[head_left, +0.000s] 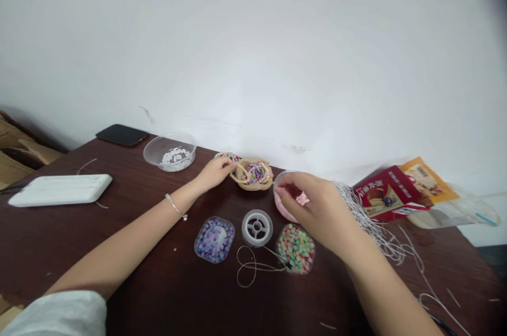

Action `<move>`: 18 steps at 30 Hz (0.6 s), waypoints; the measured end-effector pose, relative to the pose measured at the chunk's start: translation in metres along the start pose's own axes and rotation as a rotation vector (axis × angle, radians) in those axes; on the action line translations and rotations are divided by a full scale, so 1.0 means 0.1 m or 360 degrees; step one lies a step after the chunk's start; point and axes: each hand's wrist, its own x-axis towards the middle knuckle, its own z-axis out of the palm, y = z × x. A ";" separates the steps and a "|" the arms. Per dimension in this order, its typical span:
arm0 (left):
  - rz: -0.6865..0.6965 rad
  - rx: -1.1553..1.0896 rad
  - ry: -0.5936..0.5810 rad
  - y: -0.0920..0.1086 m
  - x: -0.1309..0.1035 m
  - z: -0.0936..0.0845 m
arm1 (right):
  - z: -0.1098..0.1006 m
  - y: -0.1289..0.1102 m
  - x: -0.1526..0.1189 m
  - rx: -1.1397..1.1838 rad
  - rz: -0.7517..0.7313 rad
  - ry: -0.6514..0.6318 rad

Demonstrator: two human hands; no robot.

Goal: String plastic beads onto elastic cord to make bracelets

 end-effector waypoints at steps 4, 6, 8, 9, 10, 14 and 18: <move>0.0012 -0.0528 -0.0009 0.28 -0.06 -0.07 | -0.02 0.01 0.01 -0.0029 0.0008 0.0026; -0.0001 -0.0810 -0.0094 0.47 -0.14 -0.13 | -0.04 0.02 0.02 -0.0043 0.0030 0.0028; -0.0066 -0.1269 -0.0289 0.65 -0.24 -0.18 | -0.04 0.03 0.02 -0.0050 0.0051 0.0020; -0.0083 -0.1518 -0.0418 0.73 -0.30 -0.20 | -0.04 0.03 0.02 -0.0052 0.0057 0.0016; -0.0074 -0.1712 -0.0542 0.80 -0.35 -0.22 | -0.05 0.03 0.02 -0.0054 0.0060 0.0013; 0.0072 -0.1883 -0.0807 0.91 -0.49 -0.24 | -0.08 0.03 0.00 -0.0056 0.0033 0.0014; 0.0143 -0.1288 -0.0588 0.76 -0.37 -0.21 | -0.14 0.04 -0.02 -0.0042 0.0032 0.0048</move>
